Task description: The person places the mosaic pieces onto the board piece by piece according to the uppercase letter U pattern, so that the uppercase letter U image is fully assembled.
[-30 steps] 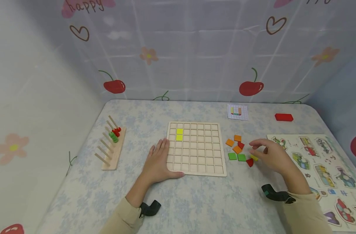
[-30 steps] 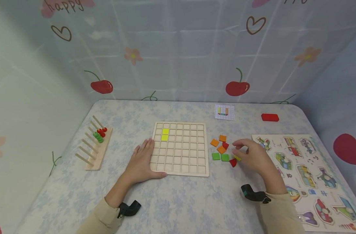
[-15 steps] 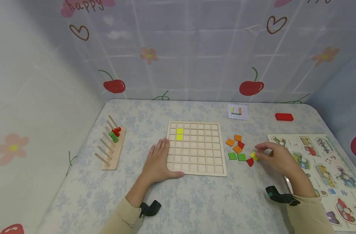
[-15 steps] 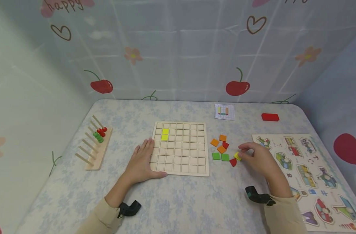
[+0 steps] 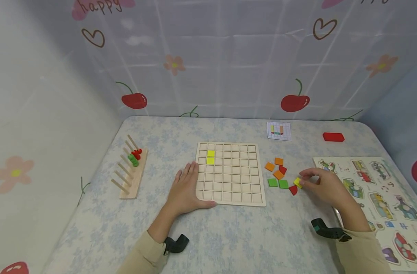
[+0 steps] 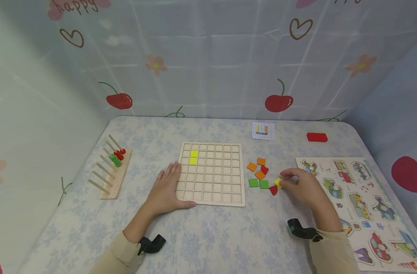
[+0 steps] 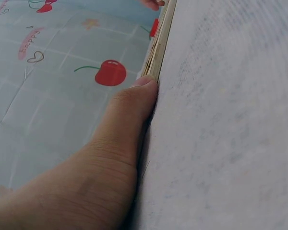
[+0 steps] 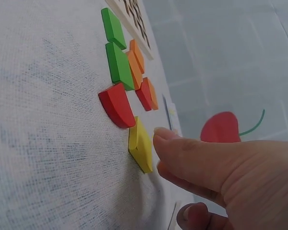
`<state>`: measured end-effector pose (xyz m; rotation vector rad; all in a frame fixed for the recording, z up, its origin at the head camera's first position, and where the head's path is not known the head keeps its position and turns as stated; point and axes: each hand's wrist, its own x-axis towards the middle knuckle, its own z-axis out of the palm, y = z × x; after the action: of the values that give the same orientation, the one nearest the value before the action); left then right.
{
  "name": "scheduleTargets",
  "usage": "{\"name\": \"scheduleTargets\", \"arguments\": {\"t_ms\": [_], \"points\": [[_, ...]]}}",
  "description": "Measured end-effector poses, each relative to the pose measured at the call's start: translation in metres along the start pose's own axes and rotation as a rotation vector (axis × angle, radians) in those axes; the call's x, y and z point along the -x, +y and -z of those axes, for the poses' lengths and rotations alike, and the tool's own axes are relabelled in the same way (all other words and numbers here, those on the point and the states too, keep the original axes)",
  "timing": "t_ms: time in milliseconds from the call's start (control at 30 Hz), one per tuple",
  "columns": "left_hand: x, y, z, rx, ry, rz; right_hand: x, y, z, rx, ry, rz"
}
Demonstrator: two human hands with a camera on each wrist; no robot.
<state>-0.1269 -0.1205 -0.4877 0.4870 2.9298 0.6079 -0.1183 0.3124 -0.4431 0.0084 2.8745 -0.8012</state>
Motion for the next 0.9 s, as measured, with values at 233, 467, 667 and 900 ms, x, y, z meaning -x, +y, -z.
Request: {"name": "scheduleTargets", "arguments": {"t_ms": [233,467,667,900], "points": [[-0.0006,-0.0015,-0.0020,-0.010,-0.001,0.001,-0.0006,0.0031,-0.0032,0.022,-0.005,0.023],[-0.0007,-0.0023,-0.0035,-0.020,0.013,-0.002,-0.0015,0.0021,-0.0040,0.025,-0.041,0.000],[-0.0007,-0.0024,-0.0046,-0.023,0.020,-0.001,-0.0020,0.0005,-0.0048,0.029,-0.052,-0.022],[-0.0006,-0.0006,-0.0016,-0.026,-0.008,0.012,-0.0017,-0.0026,-0.0011,-0.005,-0.089,-0.023]]}}
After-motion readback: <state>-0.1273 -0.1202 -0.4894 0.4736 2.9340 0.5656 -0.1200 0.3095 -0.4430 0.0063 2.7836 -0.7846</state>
